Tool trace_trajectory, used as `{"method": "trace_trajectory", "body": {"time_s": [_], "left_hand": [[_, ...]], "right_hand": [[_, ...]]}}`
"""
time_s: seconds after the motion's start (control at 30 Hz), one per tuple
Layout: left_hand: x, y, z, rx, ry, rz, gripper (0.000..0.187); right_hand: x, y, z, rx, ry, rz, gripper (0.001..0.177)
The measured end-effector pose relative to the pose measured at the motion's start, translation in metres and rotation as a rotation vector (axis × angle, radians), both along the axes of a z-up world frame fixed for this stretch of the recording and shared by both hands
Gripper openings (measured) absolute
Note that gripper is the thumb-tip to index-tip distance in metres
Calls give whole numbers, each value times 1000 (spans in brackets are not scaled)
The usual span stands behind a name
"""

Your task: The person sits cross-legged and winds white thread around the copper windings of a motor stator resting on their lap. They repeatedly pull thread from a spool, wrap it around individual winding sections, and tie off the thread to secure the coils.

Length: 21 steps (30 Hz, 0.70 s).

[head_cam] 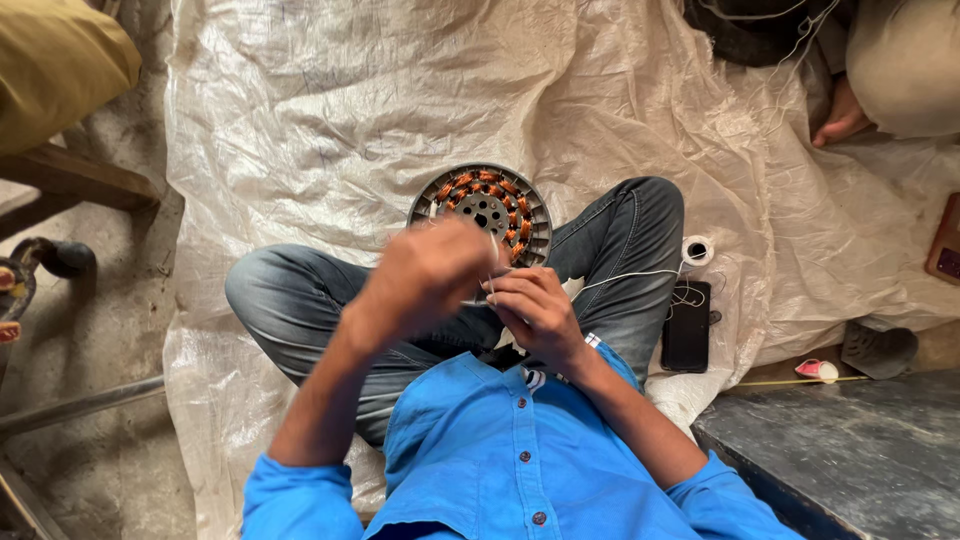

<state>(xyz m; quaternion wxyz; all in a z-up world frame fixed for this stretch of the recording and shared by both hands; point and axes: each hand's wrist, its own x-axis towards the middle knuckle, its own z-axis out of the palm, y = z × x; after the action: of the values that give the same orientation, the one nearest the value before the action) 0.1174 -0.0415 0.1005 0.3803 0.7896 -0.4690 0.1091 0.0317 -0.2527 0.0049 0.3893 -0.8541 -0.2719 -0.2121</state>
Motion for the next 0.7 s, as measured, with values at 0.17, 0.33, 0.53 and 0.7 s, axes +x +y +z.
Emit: {"method": "trace_trajectory", "body": {"time_s": [0.17, 0.33, 0.53, 0.7], "left_hand": [[30, -11, -15, 30, 54, 353, 21], [0, -6, -51, -45, 40, 384, 16], [-32, 3, -76, -85, 5, 375, 25], [-38, -1, -85, -23, -49, 381, 29]], "right_hand": [[12, -6, 6, 150, 132, -25, 17], [38, -8, 15, 52, -9, -106, 16], [54, 7, 22, -7, -37, -198, 15], [55, 12, 26, -90, 33, -230, 13]]}}
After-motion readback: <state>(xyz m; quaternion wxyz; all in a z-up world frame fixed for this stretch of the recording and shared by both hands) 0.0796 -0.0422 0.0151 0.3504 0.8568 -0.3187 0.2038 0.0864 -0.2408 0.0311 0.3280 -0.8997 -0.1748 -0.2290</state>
